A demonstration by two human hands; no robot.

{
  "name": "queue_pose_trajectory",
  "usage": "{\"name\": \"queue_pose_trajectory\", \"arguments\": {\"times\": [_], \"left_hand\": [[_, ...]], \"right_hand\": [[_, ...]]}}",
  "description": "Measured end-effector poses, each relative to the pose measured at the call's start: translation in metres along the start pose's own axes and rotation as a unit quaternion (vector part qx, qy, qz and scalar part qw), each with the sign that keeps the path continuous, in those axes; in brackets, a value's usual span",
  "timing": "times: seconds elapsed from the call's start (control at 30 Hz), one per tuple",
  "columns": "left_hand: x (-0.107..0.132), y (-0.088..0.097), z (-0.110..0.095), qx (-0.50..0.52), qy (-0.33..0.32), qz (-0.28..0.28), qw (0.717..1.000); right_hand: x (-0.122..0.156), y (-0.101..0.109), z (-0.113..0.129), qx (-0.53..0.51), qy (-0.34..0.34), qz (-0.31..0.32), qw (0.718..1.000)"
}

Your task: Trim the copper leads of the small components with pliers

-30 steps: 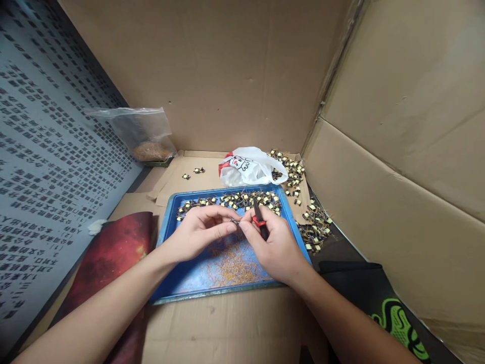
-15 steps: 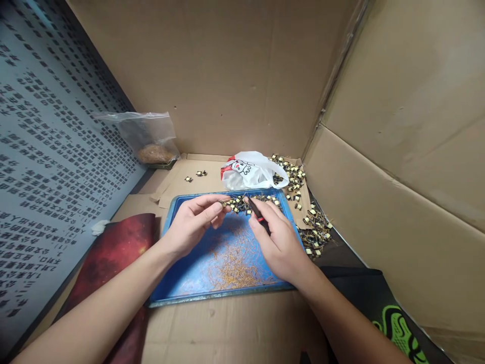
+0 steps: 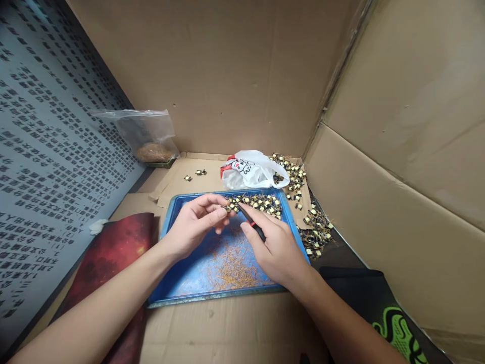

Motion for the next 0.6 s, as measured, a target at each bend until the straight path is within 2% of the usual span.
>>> {"name": "queue_pose_trajectory", "arguments": {"times": [0.23,0.43,0.6], "left_hand": [[0.0016,-0.0056,-0.0012,0.020,0.004,0.019,1.000],[0.0014,-0.0052,0.0006,0.027,0.009,0.016,0.999],[0.0022,-0.0058,0.0012,0.002,0.014,0.021,1.000]], "right_hand": [[-0.0007,0.0000,-0.0001,-0.033,-0.018,0.009,0.999],[-0.0009,-0.0006,0.0008,-0.018,0.000,-0.001,1.000],[-0.0023,-0.0016,-0.0004,-0.039,-0.051,0.018,0.998]]}}
Point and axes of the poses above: each hand's wrist, its own x-axis away from the middle knuckle, its own y-axis out of the back of the hand, z = x × y, the point moved 8 cm from there along -x, towards the middle knuckle, and after that the axes turned 4 degrees about -x, right-handed, at the moved point
